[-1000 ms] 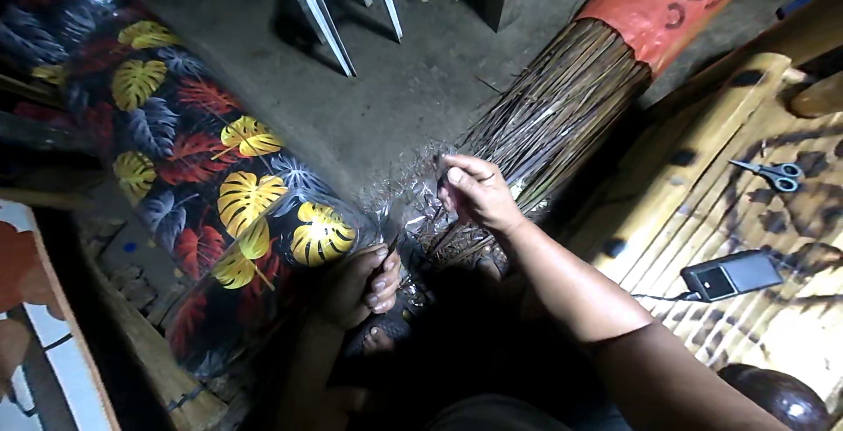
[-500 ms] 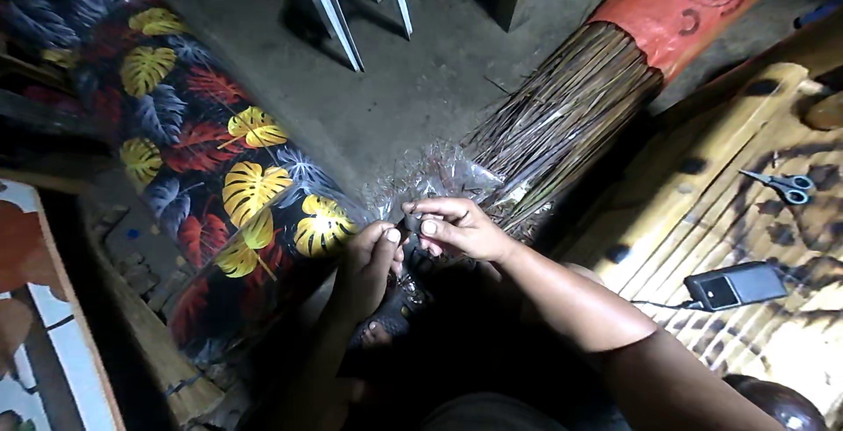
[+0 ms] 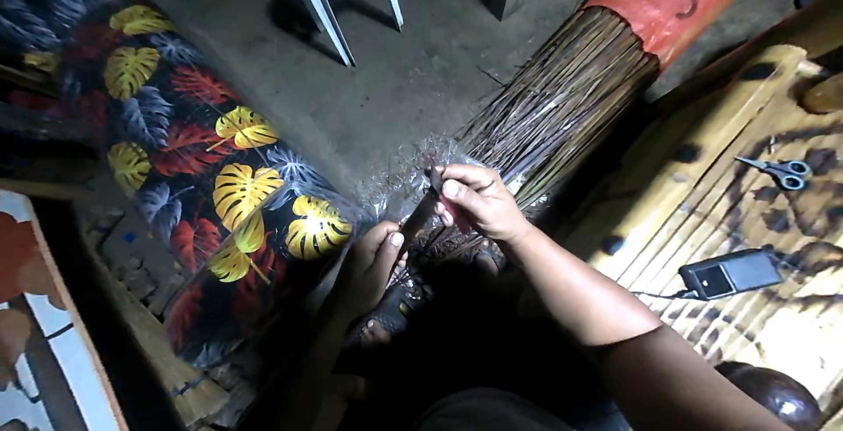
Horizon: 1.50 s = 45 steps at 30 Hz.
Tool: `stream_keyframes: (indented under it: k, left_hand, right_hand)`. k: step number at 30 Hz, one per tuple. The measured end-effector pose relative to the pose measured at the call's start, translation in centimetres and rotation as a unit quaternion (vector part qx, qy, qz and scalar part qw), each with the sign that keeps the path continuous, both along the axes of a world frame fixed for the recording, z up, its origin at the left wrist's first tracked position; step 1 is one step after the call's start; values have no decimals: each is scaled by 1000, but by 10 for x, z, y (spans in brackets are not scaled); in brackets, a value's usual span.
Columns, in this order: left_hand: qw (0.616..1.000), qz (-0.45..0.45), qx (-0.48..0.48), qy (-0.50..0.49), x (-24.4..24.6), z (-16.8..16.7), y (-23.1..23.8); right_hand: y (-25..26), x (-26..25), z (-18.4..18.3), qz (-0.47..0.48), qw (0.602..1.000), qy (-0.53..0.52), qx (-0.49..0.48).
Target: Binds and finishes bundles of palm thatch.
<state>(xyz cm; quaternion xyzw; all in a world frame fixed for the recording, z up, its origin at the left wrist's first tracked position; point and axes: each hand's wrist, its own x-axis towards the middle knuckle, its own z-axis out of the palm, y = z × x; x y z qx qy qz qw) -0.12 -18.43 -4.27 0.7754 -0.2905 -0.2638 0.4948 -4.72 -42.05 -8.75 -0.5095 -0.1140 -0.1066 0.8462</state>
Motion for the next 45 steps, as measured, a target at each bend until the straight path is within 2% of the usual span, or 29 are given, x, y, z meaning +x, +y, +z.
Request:
stream_keyframes:
  k: [4,8,12,16,19,22,28,30,35,37,45]
  left_hand:
    - [999,44,-14,-17,6,6,-1]
    - [997,56,-37,-23,10,8,0]
    - [992,38,-42,110,14,6,4]
    - [957,17,-87,275,17,0,5]
    - [940,5,-109,324,19,-1,7]
    - [938,7,-105,330,19,-1,7]
    - [948,39,-92,301,18,-3,10]
    - [952,51,-91,287,18,-4,10]
    - [954,62,-89,280,15,2,5]
    - [955,65,-85,275,13,3,4]
    - [938,67,-99,324,11,6,2]
  right_hand:
    - [4,3,-5,2,1000,26,-2]
    - [19,1,-6,34,996,15,-81]
    - [30,-1,-13,87,990,-3,-115]
    - [23,0,-13,81,985,-25,-150]
    - [15,2,-14,56,985,-38,-160]
    - [6,4,-13,0,987,-39,-155]
    - [-4,5,-9,-91,994,-1,-61]
    - [1,4,-8,-58,997,13,-56]
    - [31,2,-16,127,986,23,-103]
    - [33,2,-17,165,981,27,-102]
    - [22,5,-22,141,985,23,-100]
